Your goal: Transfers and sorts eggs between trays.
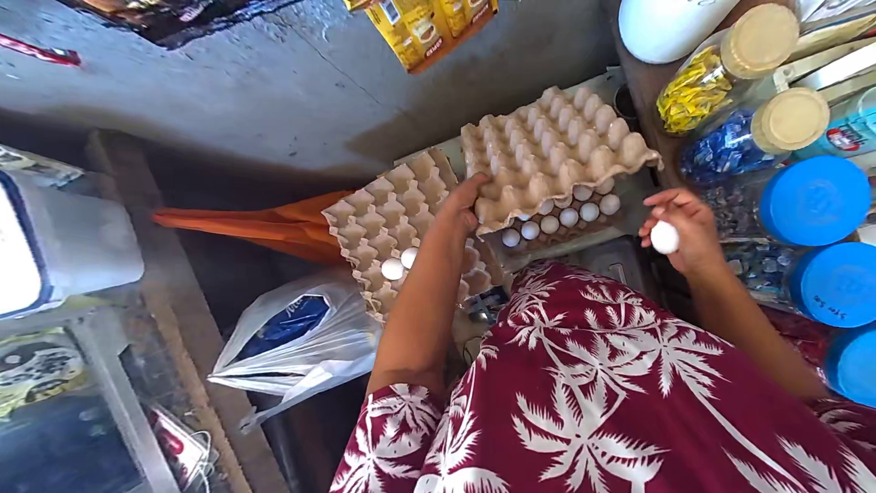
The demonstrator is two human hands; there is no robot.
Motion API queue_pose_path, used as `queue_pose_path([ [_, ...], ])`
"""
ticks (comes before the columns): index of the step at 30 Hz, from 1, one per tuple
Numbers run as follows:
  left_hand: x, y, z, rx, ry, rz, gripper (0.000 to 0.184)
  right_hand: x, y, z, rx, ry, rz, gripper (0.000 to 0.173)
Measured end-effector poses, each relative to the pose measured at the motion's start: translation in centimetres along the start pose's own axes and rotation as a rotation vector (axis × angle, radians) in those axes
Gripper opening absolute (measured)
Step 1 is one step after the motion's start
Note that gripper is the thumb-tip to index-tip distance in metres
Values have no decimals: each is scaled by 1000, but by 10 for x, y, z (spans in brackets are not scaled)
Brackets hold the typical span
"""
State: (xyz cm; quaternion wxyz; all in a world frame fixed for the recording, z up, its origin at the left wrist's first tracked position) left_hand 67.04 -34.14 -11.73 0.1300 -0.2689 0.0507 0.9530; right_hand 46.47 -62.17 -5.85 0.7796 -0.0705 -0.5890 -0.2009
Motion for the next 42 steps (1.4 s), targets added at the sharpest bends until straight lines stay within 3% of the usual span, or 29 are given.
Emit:
queue_pose_path([
  [3, -1, -2, 1, -4, 0, 22, 34, -57, -9, -7, -85, 329, 254, 21],
  [5, 0, -2, 2, -3, -5, 31, 34, -85, -16, -20, -92, 421, 447, 29],
  [13, -3, -5, 5, 13, -8, 26, 30, -103, 8, -57, 65, 259, 1019, 35],
  [21, -5, -7, 13, 7, 6, 69, 27, -114, 46, -68, 201, 194, 1356, 45],
  [26, -1, -5, 11, 22, -5, 86, 25, -121, 59, -73, 243, 131, 1553, 39],
  [36, 3, -1, 7, 20, -5, 67, 29, -122, 58, -81, 289, 13, 1592, 37],
  [39, 4, 1, 4, 0, 7, 67, 34, -111, 45, -79, 218, 104, 1434, 45],
  [42, 10, 6, -1, -6, 10, 43, 40, -104, 19, -67, 106, 236, 1064, 56],
])
Point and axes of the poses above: each hand's wrist, its own z-axis away from the middle knuckle, its own y-axis out of the palm, x = y × z, the point moved 9 cm from there along -z, towards the middle knuckle, and after that the axes turned 4 degrees about x, right-handed, at the moved point
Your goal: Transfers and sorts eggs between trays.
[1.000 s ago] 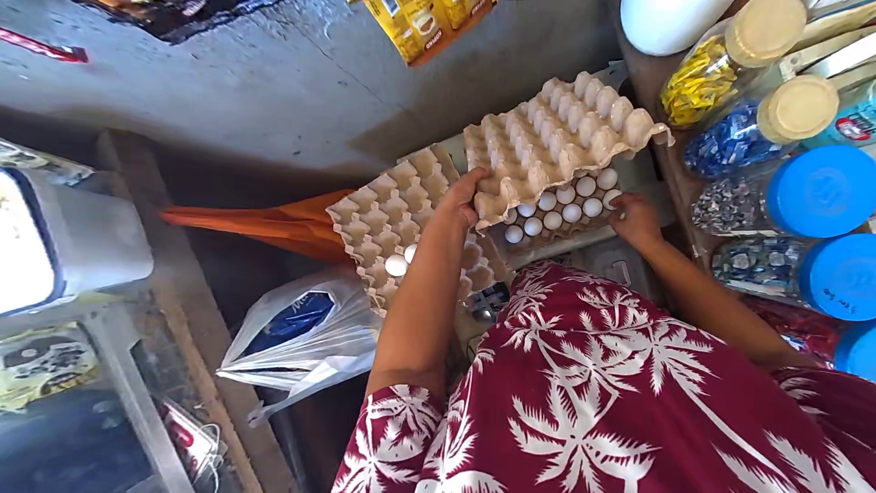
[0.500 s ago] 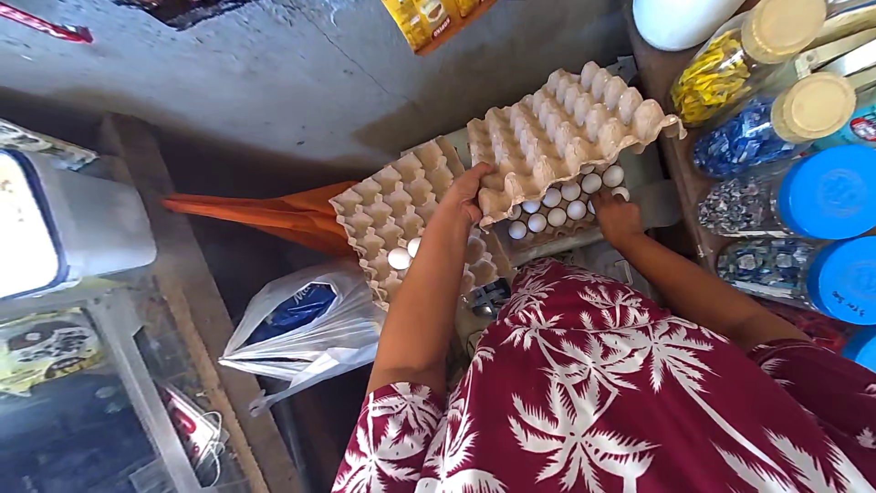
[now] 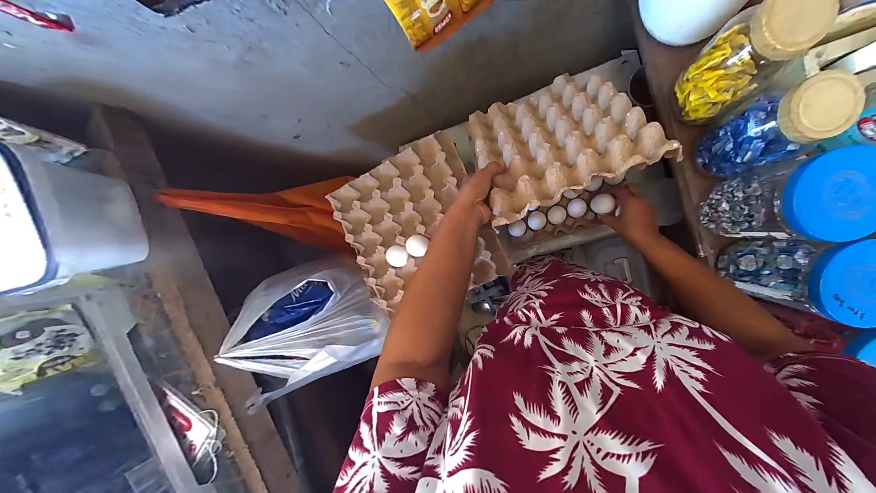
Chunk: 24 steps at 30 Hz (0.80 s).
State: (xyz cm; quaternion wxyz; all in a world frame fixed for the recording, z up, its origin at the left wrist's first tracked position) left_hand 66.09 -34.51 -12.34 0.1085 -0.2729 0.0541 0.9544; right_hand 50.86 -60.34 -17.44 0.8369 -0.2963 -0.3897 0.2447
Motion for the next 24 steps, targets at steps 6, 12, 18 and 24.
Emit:
queue_pose_path([
  [6, 21, 9, -16, -24, 40, -52, 49, -30, 12, 62, 270, 171, -805, 45],
  [12, 46, 10, -22, -106, 3, -212, 65, -25, 2, 95, 341, 166, -930, 41],
  [18, 41, 10, -24, -229, 100, -376, 80, 16, -22, 83, 301, 78, -891, 44],
  [24, 35, 90, 51, 365, 374, -387, 51, 78, -32, 70, 313, -71, -729, 49],
])
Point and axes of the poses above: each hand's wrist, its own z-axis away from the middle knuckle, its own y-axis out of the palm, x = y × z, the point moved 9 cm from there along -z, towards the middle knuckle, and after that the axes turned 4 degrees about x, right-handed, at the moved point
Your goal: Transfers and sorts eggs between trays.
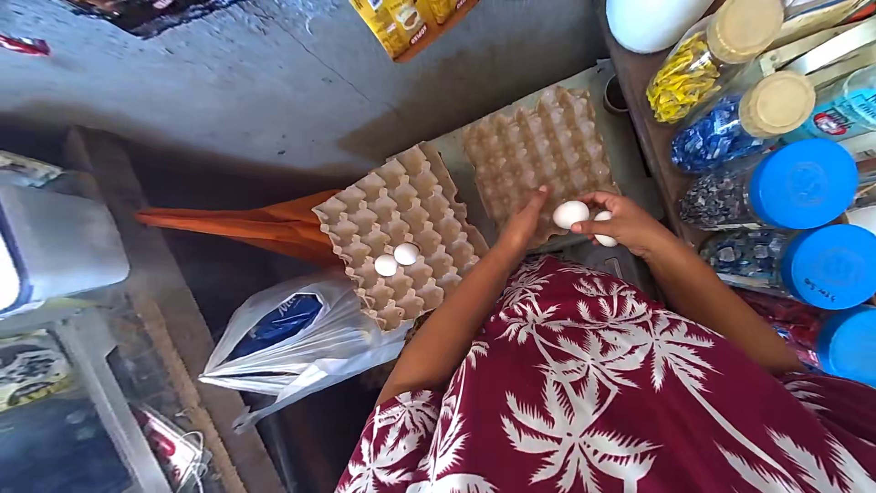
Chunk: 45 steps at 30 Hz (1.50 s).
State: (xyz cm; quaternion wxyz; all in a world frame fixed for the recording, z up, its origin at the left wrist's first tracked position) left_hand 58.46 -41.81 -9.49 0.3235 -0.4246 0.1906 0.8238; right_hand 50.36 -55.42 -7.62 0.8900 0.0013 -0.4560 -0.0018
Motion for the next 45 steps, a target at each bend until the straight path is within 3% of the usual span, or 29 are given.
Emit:
queue_pose_path([
  [2, 5, 25, 3, 170, -3, 224, 59, 9, 12, -7, 30, -13, 25, 43],
  [7, 26, 10, 11, -4, -131, 567, 45, 15, 22, -12, 72, -28, -148, 35],
  [11, 25, -3, 20, -71, -79, 778, 37, 21, 21, -10, 105, -182, -226, 51],
  [17, 0, -9, 25, -98, 132, 936, 39, 49, 26, -3, -51, -405, -116, 77],
  [22, -12, -8, 29, -52, 238, 1018, 42, 59, 35, 2, -68, -502, -89, 89],
  [31, -17, -6, 39, 43, 333, 1101, 46, 65, 46, 9, -66, -567, -49, 83],
  [45, -6, -28, 62, -6, 413, 1098, 51, 72, 77, 5, 1, -618, 70, 81],
])
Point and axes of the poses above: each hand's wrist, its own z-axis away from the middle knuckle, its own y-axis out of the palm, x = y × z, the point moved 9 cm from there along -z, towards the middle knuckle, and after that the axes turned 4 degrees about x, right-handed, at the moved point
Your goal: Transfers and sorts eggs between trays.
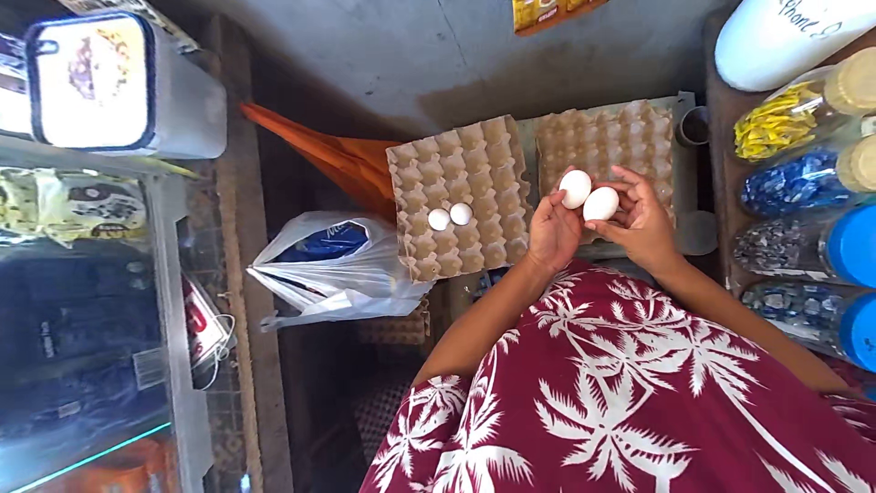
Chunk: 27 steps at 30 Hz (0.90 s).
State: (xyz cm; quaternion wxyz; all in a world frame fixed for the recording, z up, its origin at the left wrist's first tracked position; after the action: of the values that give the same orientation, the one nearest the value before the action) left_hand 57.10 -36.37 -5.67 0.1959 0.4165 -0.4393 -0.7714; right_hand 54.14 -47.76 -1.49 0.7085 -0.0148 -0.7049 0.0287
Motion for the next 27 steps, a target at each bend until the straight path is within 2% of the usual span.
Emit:
queue_pose_path([
  [7, -21, -9, 14, -7, 108, -60, 53, 0, 22, -9, 75, -12, 23, 79],
  [18, -46, -30, 39, 18, 242, 46, 48, 3, 56, -20, 167, 4, -55, 78],
  [27, -55, -43, 57, -41, 272, -19, 50, -1, 78, -22, 242, 34, -72, 76],
])
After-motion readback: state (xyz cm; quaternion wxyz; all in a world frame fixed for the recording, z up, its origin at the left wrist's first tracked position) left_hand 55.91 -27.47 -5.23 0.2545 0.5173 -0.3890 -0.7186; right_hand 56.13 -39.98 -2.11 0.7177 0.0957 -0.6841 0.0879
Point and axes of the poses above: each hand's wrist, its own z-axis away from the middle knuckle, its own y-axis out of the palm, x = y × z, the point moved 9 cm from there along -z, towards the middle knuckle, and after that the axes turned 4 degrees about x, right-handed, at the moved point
